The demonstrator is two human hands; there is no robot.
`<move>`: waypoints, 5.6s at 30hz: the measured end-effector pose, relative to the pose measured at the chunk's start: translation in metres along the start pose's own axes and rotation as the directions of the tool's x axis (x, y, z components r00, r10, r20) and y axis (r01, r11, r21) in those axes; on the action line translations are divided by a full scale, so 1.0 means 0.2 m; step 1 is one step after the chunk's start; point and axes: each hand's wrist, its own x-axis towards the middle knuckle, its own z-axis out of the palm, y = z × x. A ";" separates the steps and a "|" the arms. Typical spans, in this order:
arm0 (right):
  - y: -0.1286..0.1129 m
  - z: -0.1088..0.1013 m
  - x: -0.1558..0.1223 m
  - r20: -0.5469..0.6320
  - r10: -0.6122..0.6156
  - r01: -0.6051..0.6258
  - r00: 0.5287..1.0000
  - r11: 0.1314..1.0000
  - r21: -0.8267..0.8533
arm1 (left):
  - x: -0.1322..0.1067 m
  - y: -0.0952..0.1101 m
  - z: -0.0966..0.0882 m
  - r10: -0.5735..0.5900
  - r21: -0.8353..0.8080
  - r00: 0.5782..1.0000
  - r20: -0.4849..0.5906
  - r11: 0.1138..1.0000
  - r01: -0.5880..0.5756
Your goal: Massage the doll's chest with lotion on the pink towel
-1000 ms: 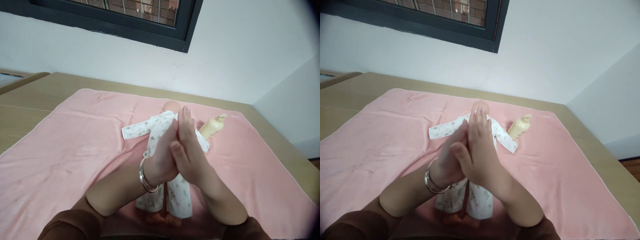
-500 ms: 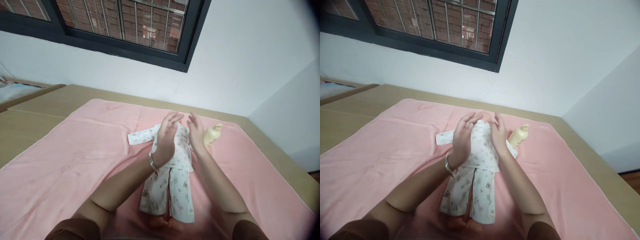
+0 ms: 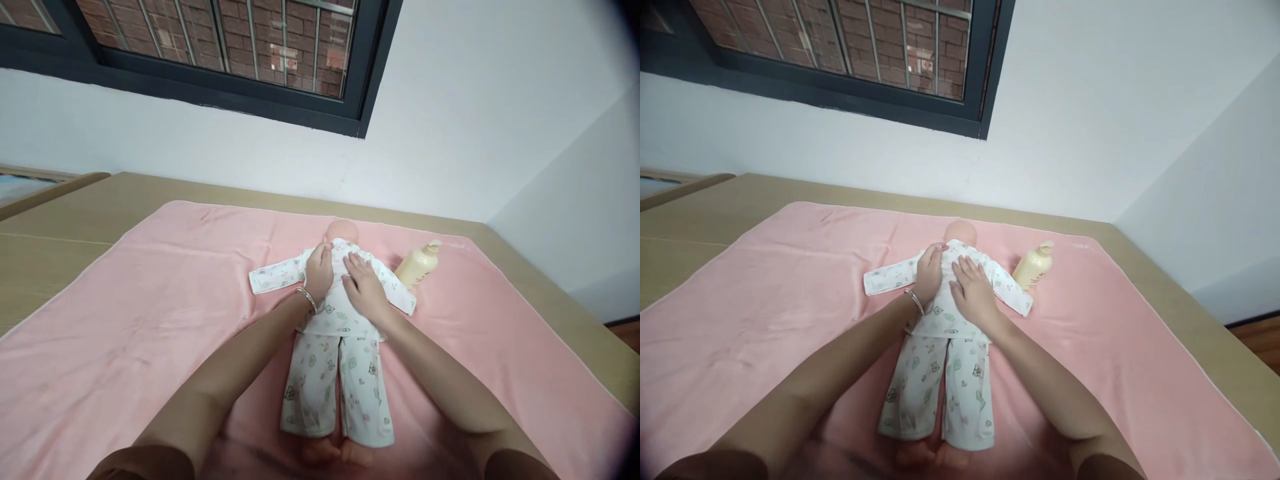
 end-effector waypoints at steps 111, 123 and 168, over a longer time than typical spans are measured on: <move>0.21 0.08 0.20 -0.256 0.074 -0.059 0.964 0.996 0.064 | 0.03 -0.05 -0.01 0.225 0.541 0.946 0.234 0.778 -0.319; 0.13 0.08 0.16 -0.375 0.177 -0.199 0.910 0.980 -0.021 | 0.03 -0.06 0.00 0.189 0.591 0.962 0.195 0.761 -0.269; 0.20 0.06 0.22 -0.128 0.099 -0.111 0.987 0.990 -0.086 | 0.08 -0.07 0.00 0.159 0.560 0.937 0.310 0.766 -0.315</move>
